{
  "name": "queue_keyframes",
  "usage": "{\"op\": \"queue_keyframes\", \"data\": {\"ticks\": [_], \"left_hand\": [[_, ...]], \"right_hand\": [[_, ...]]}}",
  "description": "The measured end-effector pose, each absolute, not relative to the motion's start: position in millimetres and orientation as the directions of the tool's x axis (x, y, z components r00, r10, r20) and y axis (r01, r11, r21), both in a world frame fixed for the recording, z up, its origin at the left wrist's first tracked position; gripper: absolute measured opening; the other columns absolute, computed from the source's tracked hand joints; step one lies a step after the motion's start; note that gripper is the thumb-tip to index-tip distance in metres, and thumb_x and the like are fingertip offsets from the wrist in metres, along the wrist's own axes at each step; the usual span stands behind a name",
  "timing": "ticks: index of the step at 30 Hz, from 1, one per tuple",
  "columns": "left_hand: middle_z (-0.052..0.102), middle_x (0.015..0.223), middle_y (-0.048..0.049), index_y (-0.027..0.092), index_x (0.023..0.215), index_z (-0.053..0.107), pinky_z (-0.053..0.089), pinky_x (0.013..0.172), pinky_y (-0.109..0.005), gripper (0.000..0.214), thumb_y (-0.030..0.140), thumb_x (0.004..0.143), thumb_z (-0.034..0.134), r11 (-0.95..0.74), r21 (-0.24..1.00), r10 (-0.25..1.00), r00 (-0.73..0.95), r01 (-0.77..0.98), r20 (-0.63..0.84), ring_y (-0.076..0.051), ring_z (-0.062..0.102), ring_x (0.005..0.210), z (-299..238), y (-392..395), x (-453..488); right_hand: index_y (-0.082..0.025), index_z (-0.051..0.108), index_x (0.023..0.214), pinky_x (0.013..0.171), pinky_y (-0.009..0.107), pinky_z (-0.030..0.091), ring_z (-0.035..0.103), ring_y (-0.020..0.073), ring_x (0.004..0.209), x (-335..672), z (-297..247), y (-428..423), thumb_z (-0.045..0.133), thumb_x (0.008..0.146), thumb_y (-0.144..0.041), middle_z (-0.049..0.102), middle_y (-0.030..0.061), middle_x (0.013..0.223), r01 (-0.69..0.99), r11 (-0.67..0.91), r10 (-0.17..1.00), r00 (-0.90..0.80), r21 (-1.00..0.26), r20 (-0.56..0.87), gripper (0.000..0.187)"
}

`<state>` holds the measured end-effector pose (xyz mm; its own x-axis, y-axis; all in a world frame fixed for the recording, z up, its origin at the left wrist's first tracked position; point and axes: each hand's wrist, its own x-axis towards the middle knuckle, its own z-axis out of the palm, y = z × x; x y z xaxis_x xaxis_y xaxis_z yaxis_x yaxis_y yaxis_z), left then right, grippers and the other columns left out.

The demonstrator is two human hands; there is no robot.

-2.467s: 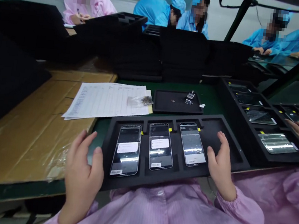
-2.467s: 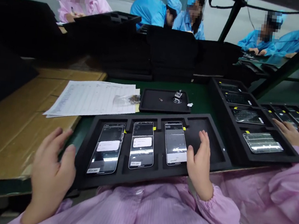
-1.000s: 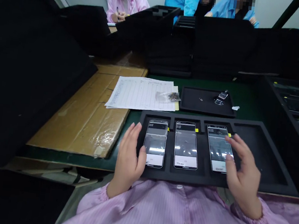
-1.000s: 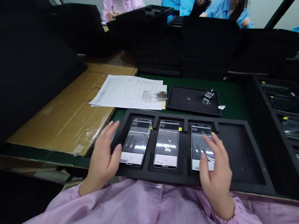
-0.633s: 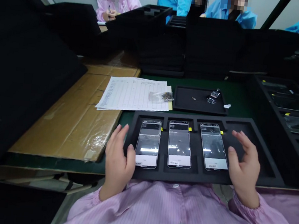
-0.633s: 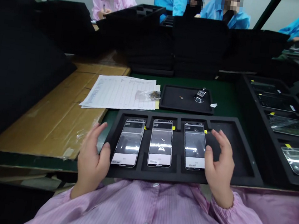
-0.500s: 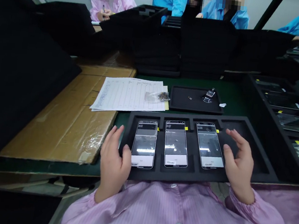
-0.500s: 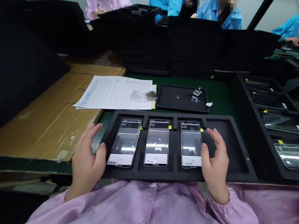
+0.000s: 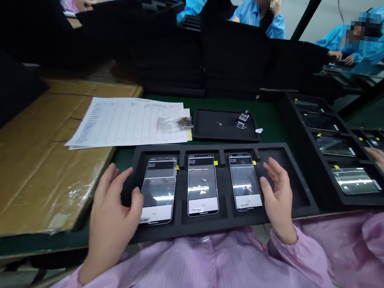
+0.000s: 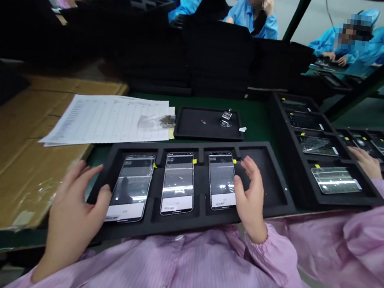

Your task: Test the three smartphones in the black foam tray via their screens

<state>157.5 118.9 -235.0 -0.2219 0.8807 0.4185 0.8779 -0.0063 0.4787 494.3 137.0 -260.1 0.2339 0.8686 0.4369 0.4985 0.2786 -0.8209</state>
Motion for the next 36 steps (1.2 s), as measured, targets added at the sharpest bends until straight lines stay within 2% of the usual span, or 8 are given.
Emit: {"op": "queue_keyframes", "data": {"ticks": [4,11,32,36], "left_hand": [[0.045,0.152,-0.0198,0.015,0.129,0.061,0.04,0.114,-0.061,0.043,0.036,0.094,0.048,0.002,0.491,0.875,-0.239,0.871,0.421,-0.039,0.046,0.139,-234.9,119.2,158.6],[0.054,0.144,-0.0212,0.011,0.128,0.062,0.04,0.113,-0.061,0.046,0.039,0.094,0.048,-0.013,0.501,0.873,-0.235,0.865,0.428,-0.039,0.051,0.134,-235.1,119.9,160.2],[0.056,0.142,-0.0182,0.015,0.13,0.06,0.045,0.109,-0.056,0.043,0.036,0.095,0.046,-0.033,0.483,0.877,-0.206,0.875,0.434,-0.036,0.054,0.132,-235.9,119.5,156.5],[0.057,0.142,-0.0175,0.016,0.131,0.059,0.045,0.11,-0.056,0.043,0.035,0.094,0.047,-0.043,0.487,0.875,-0.202,0.872,0.439,-0.036,0.053,0.132,-235.8,120.9,156.5]], "right_hand": [[-0.025,0.048,0.14,0.11,0.055,0.045,0.057,0.0285,0.126,495.0,-260.6,136.7,0.054,0.097,-0.028,0.053,0.0123,0.144,0.489,0.284,0.868,0.233,-0.825,0.437,0.043],[-0.025,0.05,0.138,0.108,0.055,0.047,0.059,0.0284,0.123,493.3,-258.9,136.6,0.054,0.097,-0.03,0.053,0.013,0.143,0.461,0.258,0.892,0.224,-0.849,0.393,0.042],[-0.025,0.054,0.133,0.105,0.053,0.049,0.061,0.0278,0.12,493.9,-258.4,137.3,0.053,0.098,-0.032,0.054,0.0129,0.142,0.5,0.253,0.901,0.191,-0.828,0.39,0.036],[-0.024,0.057,0.13,0.105,0.054,0.048,0.062,0.0283,0.118,493.5,-256.8,137.1,0.054,0.098,-0.032,0.059,0.0124,0.136,0.503,0.242,0.901,0.201,-0.83,0.385,0.034]]}}
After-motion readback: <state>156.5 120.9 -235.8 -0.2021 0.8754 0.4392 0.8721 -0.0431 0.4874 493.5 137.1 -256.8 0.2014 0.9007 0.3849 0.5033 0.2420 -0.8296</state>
